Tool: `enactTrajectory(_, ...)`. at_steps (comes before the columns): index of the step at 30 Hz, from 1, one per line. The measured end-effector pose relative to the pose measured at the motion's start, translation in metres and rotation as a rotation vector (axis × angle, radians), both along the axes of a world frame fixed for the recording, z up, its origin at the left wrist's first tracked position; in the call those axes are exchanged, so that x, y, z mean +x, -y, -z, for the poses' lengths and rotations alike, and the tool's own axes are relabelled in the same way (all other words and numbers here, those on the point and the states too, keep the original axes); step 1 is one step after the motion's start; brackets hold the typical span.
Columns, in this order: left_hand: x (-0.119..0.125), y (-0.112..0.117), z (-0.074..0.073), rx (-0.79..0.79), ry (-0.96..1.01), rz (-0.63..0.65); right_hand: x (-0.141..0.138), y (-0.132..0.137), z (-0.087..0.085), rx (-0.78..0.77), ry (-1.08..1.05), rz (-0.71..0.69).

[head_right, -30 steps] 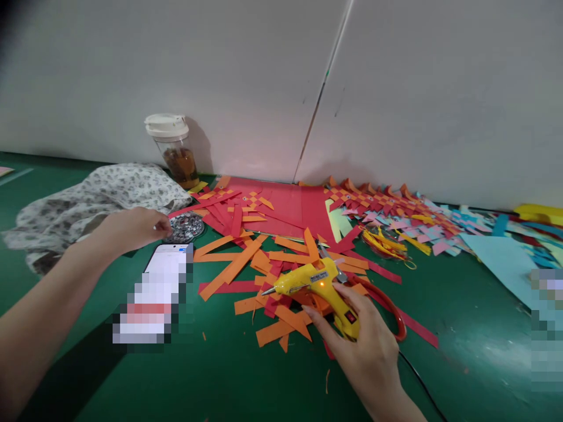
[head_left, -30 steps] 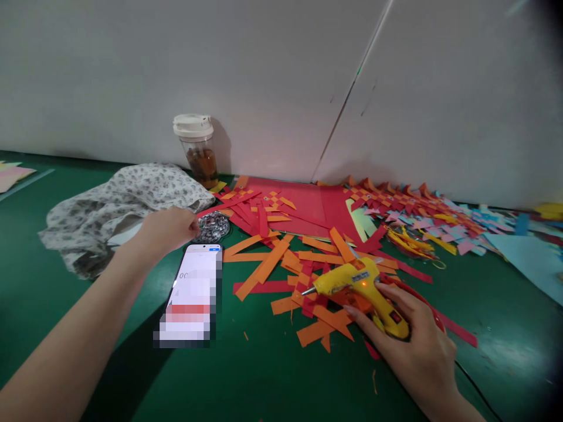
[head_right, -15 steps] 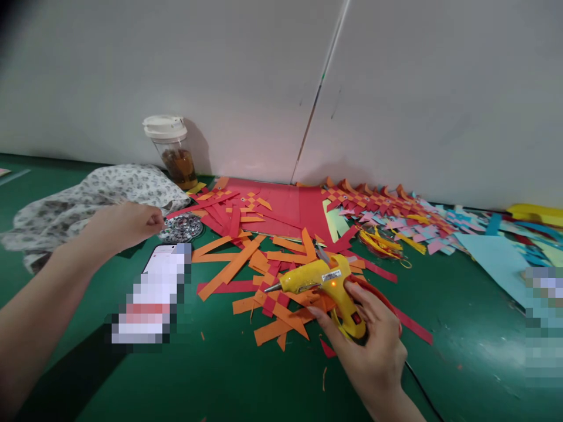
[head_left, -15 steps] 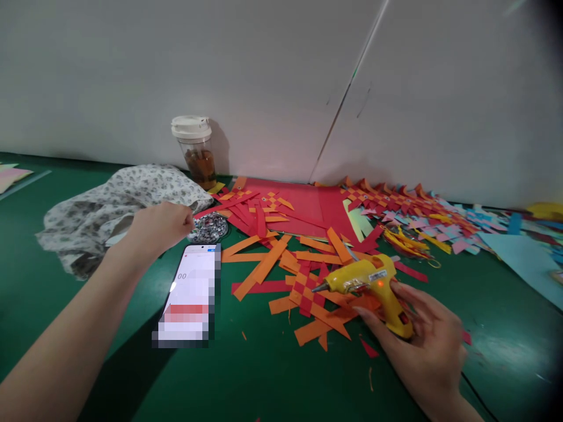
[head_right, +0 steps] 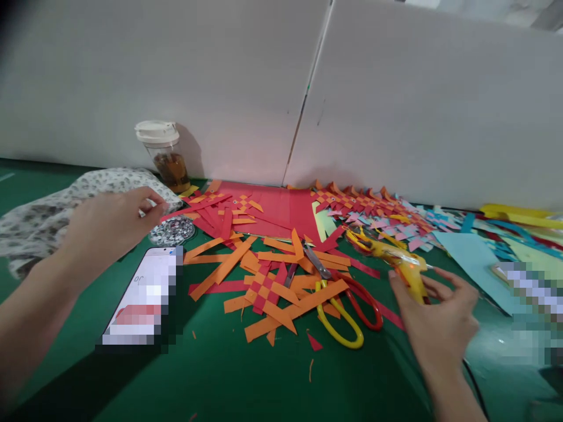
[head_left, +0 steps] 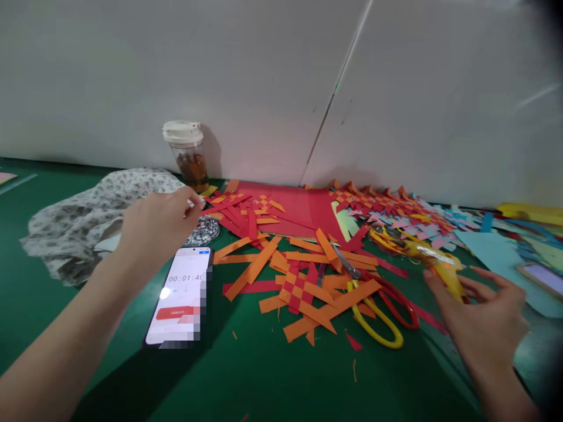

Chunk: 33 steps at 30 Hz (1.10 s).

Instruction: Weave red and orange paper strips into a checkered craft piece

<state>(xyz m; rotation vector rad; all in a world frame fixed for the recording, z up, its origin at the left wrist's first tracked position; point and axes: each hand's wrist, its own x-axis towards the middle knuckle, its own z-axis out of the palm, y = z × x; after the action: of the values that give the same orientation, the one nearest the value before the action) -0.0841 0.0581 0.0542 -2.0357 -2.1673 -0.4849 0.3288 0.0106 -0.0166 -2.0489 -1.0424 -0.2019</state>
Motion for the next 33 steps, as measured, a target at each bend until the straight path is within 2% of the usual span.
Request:
enactTrajectory(1,0.008,0.003,0.000,0.046,-0.049,0.003,0.012,-0.001,0.002,-0.021,0.008,0.020)
enactTrajectory(3,0.029,0.012,0.002,0.079,0.022,0.096,0.036,-0.004,0.008,-0.103,0.064,0.083)
enactTrajectory(5,0.053,0.023,0.008,-0.016,0.286,0.272,0.055,-0.006,0.013,-0.234,0.124,0.138)
enactTrajectory(7,0.076,0.034,0.017,-0.213,0.650,0.435,0.065,-0.007,0.015,-0.350,0.205,0.121)
enactTrajectory(8,0.086,0.040,0.022,-0.334,0.839,0.481,0.065,-0.007,0.013,-0.352,0.257,0.087)
enactTrajectory(10,0.102,0.049,0.034,-0.610,1.147,0.498,0.055,-0.003,0.006,-0.247,0.410,-0.052)
enactTrajectory(11,0.108,0.053,0.040,-0.724,1.253,0.479,0.044,0.001,0.001,-0.112,0.472,-0.118)
enactTrajectory(12,0.112,0.055,0.045,-0.788,1.346,0.456,0.029,0.006,-0.004,0.008,0.470,-0.196)
enactTrajectory(14,0.116,0.059,0.054,-0.868,1.474,0.429,-0.008,0.019,-0.014,0.122,0.349,-0.404)
enactTrajectory(16,0.118,0.062,0.059,-0.883,1.531,0.422,-0.049,0.032,-0.021,0.057,0.227,-0.715)
enactTrajectory(17,0.118,0.063,0.060,-0.879,1.539,0.425,-0.068,0.037,-0.023,0.045,0.196,-0.866)
enactTrajectory(19,0.118,0.065,0.061,-0.866,1.534,0.434,-0.098,0.045,-0.024,0.008,0.175,-1.078)
enactTrajectory(22,0.119,0.069,0.061,-0.867,1.521,0.447,-0.122,0.045,-0.020,0.019,0.114,-1.160)
enactTrajectory(26,0.113,0.068,0.066,-0.831,1.453,0.490,-0.127,0.036,-0.012,0.106,0.060,-1.201)
enactTrajectory(29,0.103,0.064,0.073,-0.621,1.145,0.545,-0.125,0.024,-0.004,0.100,0.048,-1.179)
enactTrajectory(31,0.095,0.061,0.079,-0.396,0.792,0.555,-0.125,0.016,0.003,0.064,0.092,-1.164)
enactTrajectory(33,0.091,0.060,0.087,-0.245,0.464,0.555,-0.126,0.008,0.010,0.028,0.159,-1.172)
